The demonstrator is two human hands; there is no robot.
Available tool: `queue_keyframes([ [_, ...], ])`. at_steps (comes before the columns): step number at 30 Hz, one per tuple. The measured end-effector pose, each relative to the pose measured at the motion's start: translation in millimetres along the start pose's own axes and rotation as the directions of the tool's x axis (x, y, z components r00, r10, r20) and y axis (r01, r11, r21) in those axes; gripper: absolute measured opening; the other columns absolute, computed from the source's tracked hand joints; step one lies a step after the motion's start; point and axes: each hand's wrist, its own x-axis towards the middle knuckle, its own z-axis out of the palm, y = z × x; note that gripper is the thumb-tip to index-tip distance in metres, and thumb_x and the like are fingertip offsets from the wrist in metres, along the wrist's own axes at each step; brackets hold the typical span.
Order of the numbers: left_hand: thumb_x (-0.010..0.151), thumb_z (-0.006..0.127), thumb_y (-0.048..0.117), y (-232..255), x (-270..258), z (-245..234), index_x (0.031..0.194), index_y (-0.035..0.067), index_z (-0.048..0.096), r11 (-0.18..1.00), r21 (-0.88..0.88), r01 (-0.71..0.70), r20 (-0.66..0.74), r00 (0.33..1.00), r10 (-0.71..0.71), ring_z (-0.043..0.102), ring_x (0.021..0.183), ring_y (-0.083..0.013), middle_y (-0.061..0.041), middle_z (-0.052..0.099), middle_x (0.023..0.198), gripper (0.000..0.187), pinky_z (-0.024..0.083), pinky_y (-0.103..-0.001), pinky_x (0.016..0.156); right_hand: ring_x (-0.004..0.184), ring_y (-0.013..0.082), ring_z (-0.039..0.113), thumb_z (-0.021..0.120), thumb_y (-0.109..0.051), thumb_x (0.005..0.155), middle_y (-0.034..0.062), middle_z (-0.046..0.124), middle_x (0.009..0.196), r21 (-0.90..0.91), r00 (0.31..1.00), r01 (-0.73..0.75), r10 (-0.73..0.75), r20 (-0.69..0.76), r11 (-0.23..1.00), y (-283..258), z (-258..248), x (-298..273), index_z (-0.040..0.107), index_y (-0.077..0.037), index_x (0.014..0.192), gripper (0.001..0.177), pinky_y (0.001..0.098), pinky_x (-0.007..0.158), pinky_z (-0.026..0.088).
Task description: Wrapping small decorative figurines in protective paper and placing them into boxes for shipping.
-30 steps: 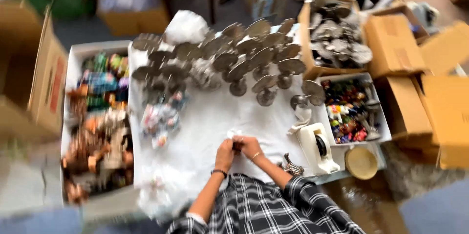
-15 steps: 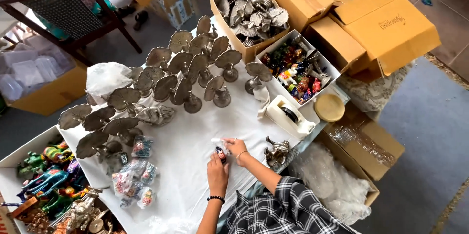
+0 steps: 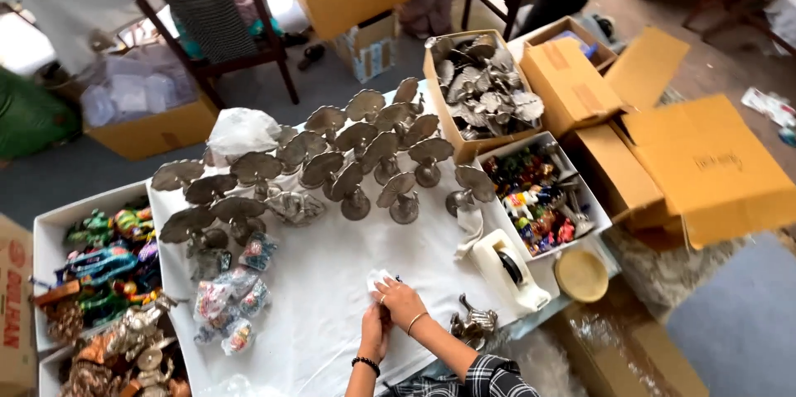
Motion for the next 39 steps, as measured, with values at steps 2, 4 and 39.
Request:
queue_keyframes([
  [2,0.105,0.049,0.04,3,-1,4,0.11,0.009,0.067,0.999,-0.047,-0.001,-0.011,1.0,0.001,0.059,0.076,-0.0132,0.0,0.067,0.09,0.036,0.05,-0.031,0.067,0.131,0.0308,0.058,0.059,-0.004,0.083,0.0078,0.066,0.138,0.029,0.999,0.039,-0.038,-0.019,0.999,6,-7,2,0.074,-0.013,0.118,0.04,0.0422,0.103,0.048],
  [4,0.104,0.05,0.039,4,-9,7,0.109,0.009,0.067,0.995,-0.103,0.007,-0.03,0.999,-0.01,0.061,0.078,-0.0138,-0.001,0.067,0.092,0.035,0.052,-0.032,0.069,0.13,0.0291,0.062,0.059,-0.004,0.082,0.0061,0.069,0.135,0.065,0.997,0.075,-0.073,-0.021,0.995,5,-23,0,0.076,-0.015,0.114,0.038,0.0404,0.102,0.05],
  [39,0.101,0.048,0.047,13,25,-26,0.118,0.014,0.063,0.981,-0.192,0.028,-0.024,0.999,-0.034,0.069,0.079,-0.0176,-0.002,0.07,0.094,0.039,0.059,-0.034,0.071,0.106,0.0305,0.063,0.075,-0.018,0.078,0.0097,0.069,0.106,0.3,0.994,-0.052,0.08,-0.081,0.952,-28,-25,57,0.073,-0.008,0.087,0.014,0.0383,0.093,0.052],
])
